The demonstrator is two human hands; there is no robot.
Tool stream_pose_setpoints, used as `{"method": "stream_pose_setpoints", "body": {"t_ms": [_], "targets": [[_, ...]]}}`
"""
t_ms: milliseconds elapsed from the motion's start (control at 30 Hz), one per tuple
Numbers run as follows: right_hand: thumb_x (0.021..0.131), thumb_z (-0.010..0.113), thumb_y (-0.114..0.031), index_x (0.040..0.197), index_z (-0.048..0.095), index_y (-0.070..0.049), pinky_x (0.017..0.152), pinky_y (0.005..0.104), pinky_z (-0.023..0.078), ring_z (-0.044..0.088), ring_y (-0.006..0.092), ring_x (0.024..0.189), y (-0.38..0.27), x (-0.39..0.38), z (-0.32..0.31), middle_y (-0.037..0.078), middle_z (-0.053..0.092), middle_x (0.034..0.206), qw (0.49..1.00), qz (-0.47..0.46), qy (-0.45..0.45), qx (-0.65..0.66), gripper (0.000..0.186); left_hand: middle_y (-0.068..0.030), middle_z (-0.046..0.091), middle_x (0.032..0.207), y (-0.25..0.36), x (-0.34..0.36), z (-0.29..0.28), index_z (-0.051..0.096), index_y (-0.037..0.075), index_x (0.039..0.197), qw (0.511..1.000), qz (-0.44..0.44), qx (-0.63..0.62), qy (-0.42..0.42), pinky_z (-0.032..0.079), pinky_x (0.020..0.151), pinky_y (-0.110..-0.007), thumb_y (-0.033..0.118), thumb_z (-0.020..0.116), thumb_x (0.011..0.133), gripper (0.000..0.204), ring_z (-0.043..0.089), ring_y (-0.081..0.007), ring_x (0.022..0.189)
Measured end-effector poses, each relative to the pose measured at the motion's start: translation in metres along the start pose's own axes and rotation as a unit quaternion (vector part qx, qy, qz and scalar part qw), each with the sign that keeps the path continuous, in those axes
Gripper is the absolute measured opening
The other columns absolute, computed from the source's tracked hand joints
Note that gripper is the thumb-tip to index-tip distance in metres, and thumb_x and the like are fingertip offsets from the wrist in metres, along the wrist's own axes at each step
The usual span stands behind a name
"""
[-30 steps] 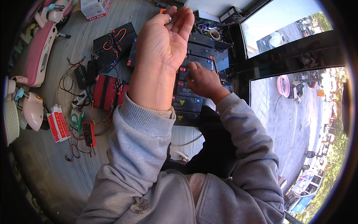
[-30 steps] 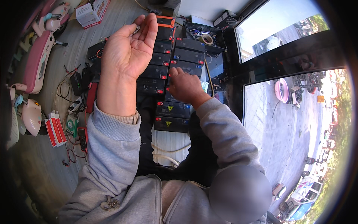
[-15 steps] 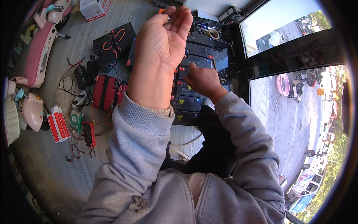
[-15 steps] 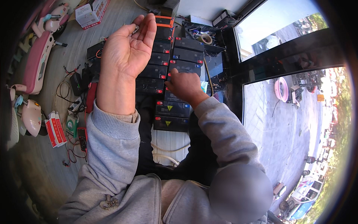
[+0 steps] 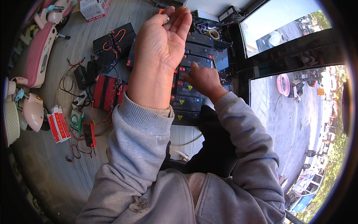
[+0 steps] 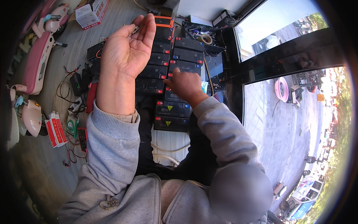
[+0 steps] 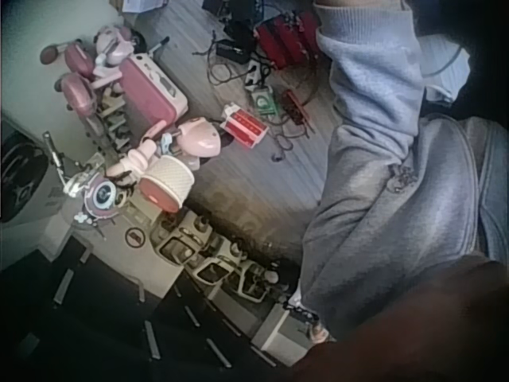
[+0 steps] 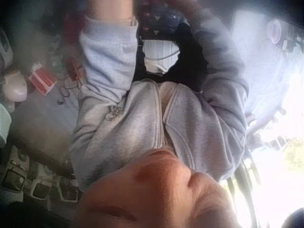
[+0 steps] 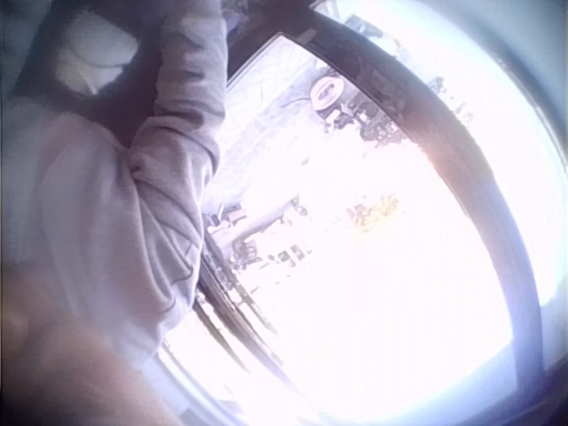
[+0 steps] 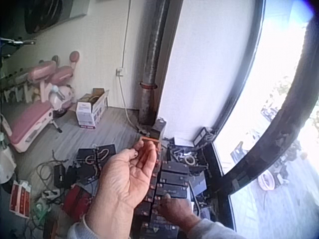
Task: The person uses a screwdriver to tighten terminal screws on several black lead-acid batteries arranged on the floor. They handle small metal nuts and repeatedly adjust connections across multiple battery units.
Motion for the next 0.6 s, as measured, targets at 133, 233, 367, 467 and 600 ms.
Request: {"method": "stream_pose_setpoints", "body": {"t_ms": [133,233,367,467,600], "targets": [[0.088,0.061,-0.041,0.096,0.054,-0.006,0.064,0.0455,0.052,0.069,0.0343,0.071,-0.015,-0.009,-0.016,0.013,0.069,0.076,0.991,-0.073,0.106,0.042,0.037,-0.0275,0.058,0.114,0.000,0.001,0.000,0.043,-0.009,0.115,1.000,-0.004,-0.011,0.001,0.056,0.095,-0.045,0.004,0.039,0.101,0.020,0.063,-0.0347,0.106],[0.087,0.062,-0.044,0.097,0.053,-0.005,0.065,0.0459,0.052,0.069,0.0342,0.073,-0.018,-0.008,-0.010,0.015,0.070,0.079,0.994,-0.078,0.070,0.026,0.041,-0.0275,0.058,0.113,-0.002,0.001,0.001,0.043,-0.009,0.115,1.000,-0.009,-0.015,-0.009,0.056,0.095,-0.045,0.004,0.039,0.101,0.020,0.063,-0.0349,0.106],[0.086,0.063,-0.044,0.102,0.051,-0.004,0.068,0.0462,0.052,0.069,0.0345,0.080,0.000,-0.003,0.001,0.018,0.069,0.089,1.000,0.010,-0.026,-0.001,0.045,-0.0278,0.058,0.112,-0.001,0.000,0.000,0.043,-0.009,0.115,1.000,-0.003,-0.002,-0.006,0.056,0.095,-0.045,0.004,0.040,0.100,0.019,0.063,-0.0352,0.106],[0.087,0.062,-0.044,0.101,0.054,-0.004,0.068,0.0444,0.052,0.068,0.0337,0.079,-0.004,-0.007,-0.009,0.017,0.068,0.090,0.999,-0.013,0.031,0.008,0.043,-0.0279,0.058,0.112,0.000,0.001,-0.001,0.043,-0.009,0.114,1.000,-0.005,-0.005,0.000,0.056,0.095,-0.045,0.003,0.040,0.100,0.019,0.063,-0.0356,0.106],[0.088,0.061,-0.044,0.102,0.056,-0.006,0.069,0.0441,0.052,0.068,0.0333,0.081,-0.024,-0.014,-0.015,0.016,0.068,0.094,0.987,-0.122,0.089,0.058,0.041,-0.0279,0.058,0.112,-0.001,0.002,0.000,0.042,-0.009,0.114,1.000,-0.008,-0.012,-0.008,0.056,0.095,-0.045,0.003,0.040,0.100,0.019,0.063,-0.0357,0.106]]}}
Point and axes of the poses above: each hand's wrist, its own x-axis towards the middle knuckle, its own z-axis out of the palm, y = z × x, the point moved 10 cm from there along x, towards the middle knuckle
